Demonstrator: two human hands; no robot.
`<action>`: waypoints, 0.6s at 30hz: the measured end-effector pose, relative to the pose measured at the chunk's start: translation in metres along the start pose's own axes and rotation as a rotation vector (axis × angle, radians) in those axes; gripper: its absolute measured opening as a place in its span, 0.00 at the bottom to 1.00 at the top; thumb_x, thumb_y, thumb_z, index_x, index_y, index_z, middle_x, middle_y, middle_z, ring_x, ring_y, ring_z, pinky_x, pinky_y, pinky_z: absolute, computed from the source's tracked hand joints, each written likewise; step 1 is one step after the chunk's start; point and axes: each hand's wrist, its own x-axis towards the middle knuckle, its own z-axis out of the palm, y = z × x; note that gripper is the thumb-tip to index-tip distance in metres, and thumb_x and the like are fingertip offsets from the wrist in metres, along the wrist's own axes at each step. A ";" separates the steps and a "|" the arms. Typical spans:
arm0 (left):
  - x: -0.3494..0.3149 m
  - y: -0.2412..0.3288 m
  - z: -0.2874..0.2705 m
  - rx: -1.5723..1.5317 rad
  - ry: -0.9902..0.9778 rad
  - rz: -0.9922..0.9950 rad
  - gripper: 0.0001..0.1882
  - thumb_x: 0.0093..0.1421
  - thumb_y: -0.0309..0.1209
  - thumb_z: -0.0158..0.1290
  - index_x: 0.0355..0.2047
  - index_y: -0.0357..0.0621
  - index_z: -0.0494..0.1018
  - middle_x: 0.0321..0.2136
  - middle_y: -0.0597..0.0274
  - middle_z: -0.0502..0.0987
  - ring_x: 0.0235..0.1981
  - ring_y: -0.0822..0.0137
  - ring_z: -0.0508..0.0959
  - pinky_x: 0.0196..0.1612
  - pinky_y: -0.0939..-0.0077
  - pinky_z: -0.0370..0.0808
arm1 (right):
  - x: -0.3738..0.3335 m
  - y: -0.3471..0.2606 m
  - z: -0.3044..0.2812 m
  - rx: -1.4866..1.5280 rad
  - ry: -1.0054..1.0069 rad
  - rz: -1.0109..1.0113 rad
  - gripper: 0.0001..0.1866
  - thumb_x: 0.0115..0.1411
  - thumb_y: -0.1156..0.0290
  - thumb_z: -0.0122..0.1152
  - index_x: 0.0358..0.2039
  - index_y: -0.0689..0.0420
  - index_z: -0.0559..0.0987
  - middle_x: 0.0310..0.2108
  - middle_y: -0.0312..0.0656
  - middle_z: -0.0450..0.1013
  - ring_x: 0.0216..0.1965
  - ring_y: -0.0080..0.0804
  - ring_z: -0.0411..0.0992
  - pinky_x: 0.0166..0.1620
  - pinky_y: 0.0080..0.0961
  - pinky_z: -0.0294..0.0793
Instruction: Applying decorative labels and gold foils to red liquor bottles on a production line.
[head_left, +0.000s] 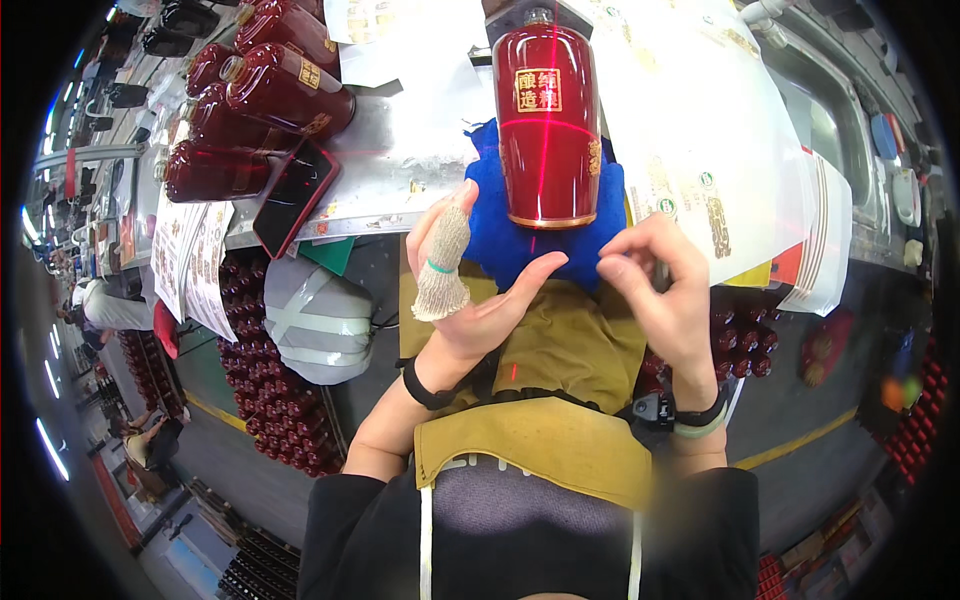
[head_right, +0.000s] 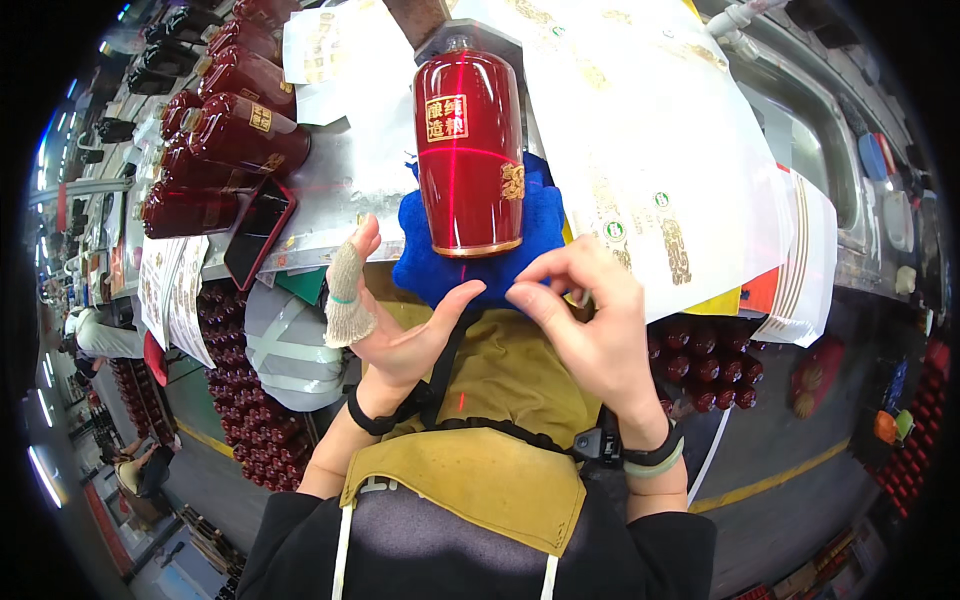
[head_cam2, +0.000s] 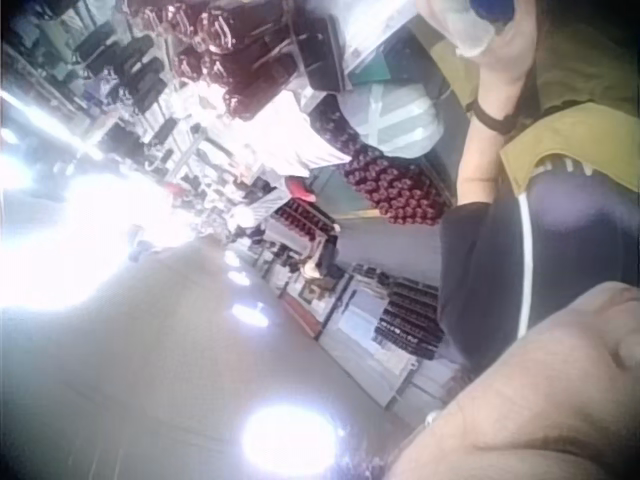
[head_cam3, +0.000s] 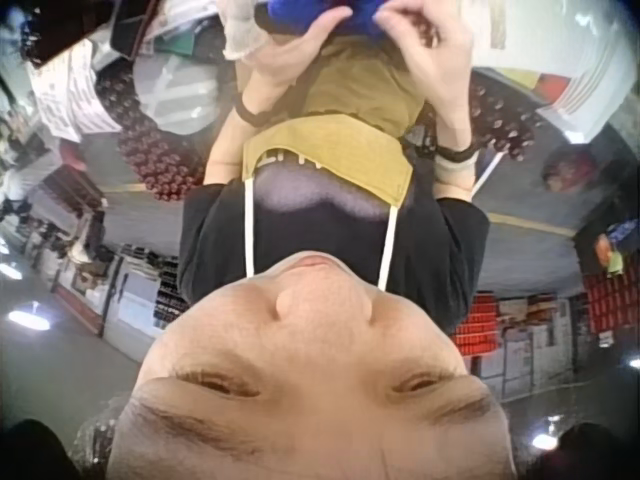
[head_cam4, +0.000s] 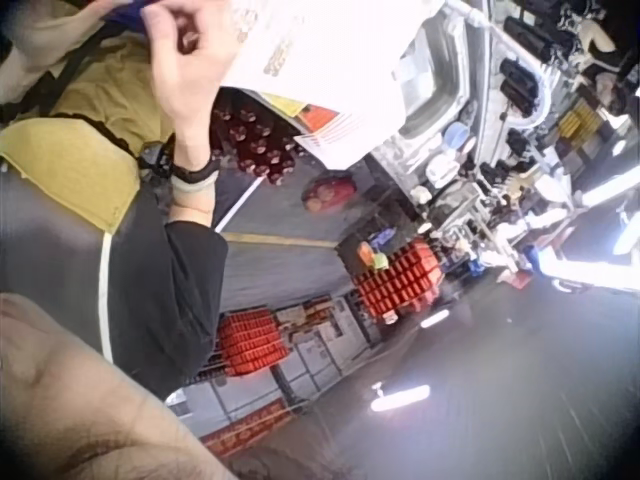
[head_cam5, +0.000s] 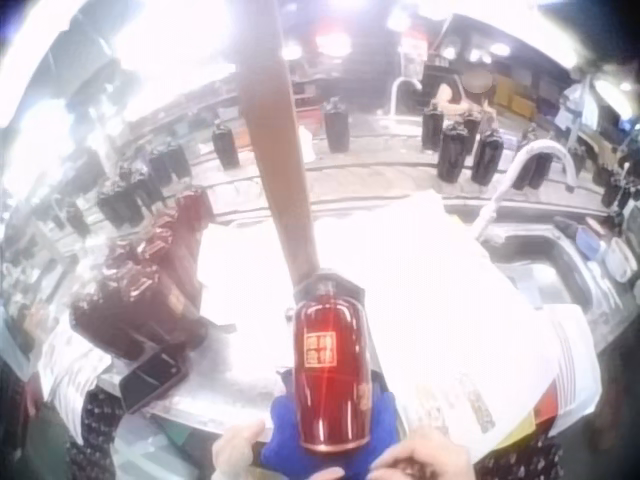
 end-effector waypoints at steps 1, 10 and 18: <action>0.000 0.000 0.000 0.000 0.004 0.001 0.51 0.44 0.32 0.80 0.65 0.35 0.65 0.61 0.52 0.69 0.61 0.56 0.71 0.62 0.66 0.74 | -0.003 -0.006 0.000 -0.077 -0.048 -0.008 0.10 0.54 0.72 0.77 0.35 0.59 0.84 0.30 0.35 0.73 0.29 0.24 0.68 0.33 0.22 0.66; -0.007 0.004 -0.007 -0.045 -0.046 -0.020 0.51 0.44 0.26 0.79 0.66 0.34 0.63 0.63 0.47 0.70 0.62 0.55 0.72 0.63 0.58 0.71 | -0.001 -0.028 0.025 -0.196 -0.038 -0.094 0.12 0.54 0.70 0.77 0.37 0.59 0.86 0.28 0.38 0.72 0.26 0.27 0.69 0.30 0.25 0.69; -0.015 0.003 -0.009 -0.075 -0.080 -0.055 0.48 0.45 0.28 0.77 0.65 0.36 0.67 0.63 0.51 0.71 0.61 0.52 0.71 0.64 0.60 0.70 | -0.004 -0.020 0.036 -0.125 -0.061 -0.049 0.03 0.56 0.76 0.72 0.31 0.60 0.85 0.25 0.38 0.71 0.24 0.26 0.68 0.28 0.25 0.67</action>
